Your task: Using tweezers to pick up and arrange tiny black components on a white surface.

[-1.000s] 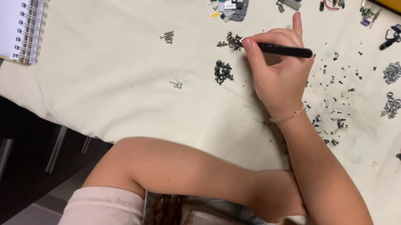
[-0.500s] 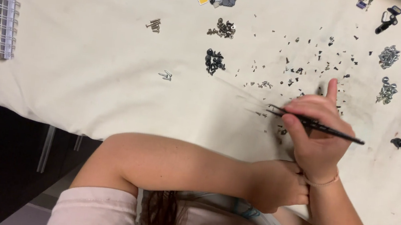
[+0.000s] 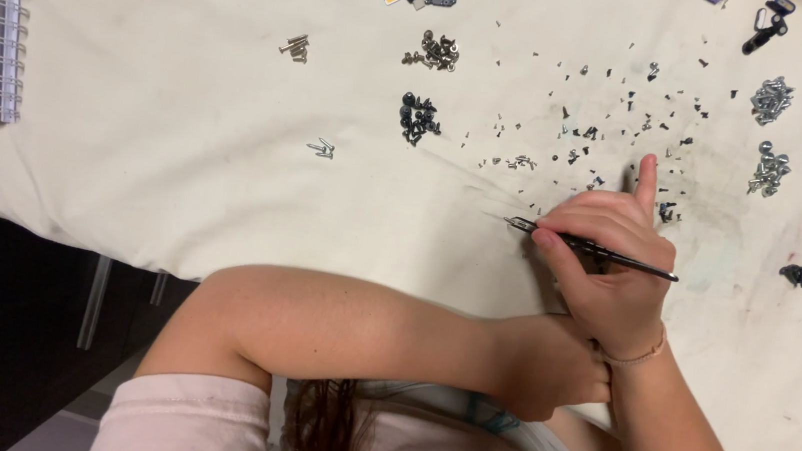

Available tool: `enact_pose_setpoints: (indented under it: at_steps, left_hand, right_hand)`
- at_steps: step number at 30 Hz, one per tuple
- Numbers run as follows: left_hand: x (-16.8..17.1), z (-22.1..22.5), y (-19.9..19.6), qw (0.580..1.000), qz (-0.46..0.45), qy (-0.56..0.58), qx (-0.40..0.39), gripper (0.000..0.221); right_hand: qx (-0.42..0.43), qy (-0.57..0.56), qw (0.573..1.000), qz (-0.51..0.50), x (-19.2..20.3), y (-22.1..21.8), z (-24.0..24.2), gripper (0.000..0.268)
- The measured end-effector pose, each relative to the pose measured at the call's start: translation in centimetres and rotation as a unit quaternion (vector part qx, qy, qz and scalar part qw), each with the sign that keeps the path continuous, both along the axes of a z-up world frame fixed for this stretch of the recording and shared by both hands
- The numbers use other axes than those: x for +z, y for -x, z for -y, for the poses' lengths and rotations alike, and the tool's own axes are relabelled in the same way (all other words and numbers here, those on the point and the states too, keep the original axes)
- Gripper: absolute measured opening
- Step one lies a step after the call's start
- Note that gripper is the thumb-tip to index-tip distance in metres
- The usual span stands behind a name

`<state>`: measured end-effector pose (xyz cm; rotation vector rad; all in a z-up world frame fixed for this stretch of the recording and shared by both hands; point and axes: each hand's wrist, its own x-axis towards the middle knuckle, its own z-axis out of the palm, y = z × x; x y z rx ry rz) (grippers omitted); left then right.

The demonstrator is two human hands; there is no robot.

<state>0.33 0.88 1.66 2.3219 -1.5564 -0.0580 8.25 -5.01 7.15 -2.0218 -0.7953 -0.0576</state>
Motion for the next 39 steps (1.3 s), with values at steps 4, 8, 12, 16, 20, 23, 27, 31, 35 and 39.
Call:
enact_pose_setpoints:
  at_steps: [4,8,12,16,20,23,27,31,35,39]
  left_hand:
    - [-1.4,0.8,0.5,0.999,-0.028,0.022,-0.002,0.048]
    - [-1.6,0.8,0.6,0.999,0.013,0.043,0.01,0.055]
    - [-2.2,1.1,0.5,0.994,-0.035,0.108,0.006,0.057]
    - [-3.0,1.6,0.7,0.988,-0.087,0.129,0.014,0.057]
    - [-3.1,1.4,0.9,0.977,-0.137,0.163,0.02,0.046]
    - [-4.5,2.0,1.3,0.968,-0.141,0.207,0.03,0.04]
    - [-4.2,2.2,1.1,0.978,-0.096,0.184,0.017,0.034]
    - [-3.6,1.7,0.6,0.984,-0.029,0.178,-0.006,0.047]
    - [-2.5,1.0,0.2,0.986,-0.02,0.167,-0.01,0.054]
    - [-1.9,0.9,0.5,0.989,-0.083,0.125,0.018,0.03]
  right_hand:
    - [-0.003,-0.002,1.0,-0.02,0.0,-0.1,0.0,0.012]
    - [-0.027,-0.029,0.998,-0.058,0.0,-0.8,-0.1,0.016]
    - [-0.019,-0.069,0.996,-0.047,-0.1,-3.9,-3.0,0.01]
    - [-0.014,-0.09,0.996,-0.013,-0.9,-6.5,-8.2,0.01]
    - [0.009,-0.073,0.997,0.007,-1.8,-7.8,-11.3,0.01]
    - [0.011,-0.06,0.998,0.009,-2.1,-8.1,-11.6,0.009]
    - [-0.008,-0.059,0.998,0.016,-1.4,-7.6,-9.0,0.006]
    - [-0.035,-0.078,0.996,-0.028,0.2,-5.1,-3.6,0.005]
    - [-0.065,-0.037,0.996,-0.04,-0.2,-1.4,1.3,0.004]
    - [-0.069,0.027,0.996,-0.052,-0.3,0.7,1.9,0.006]
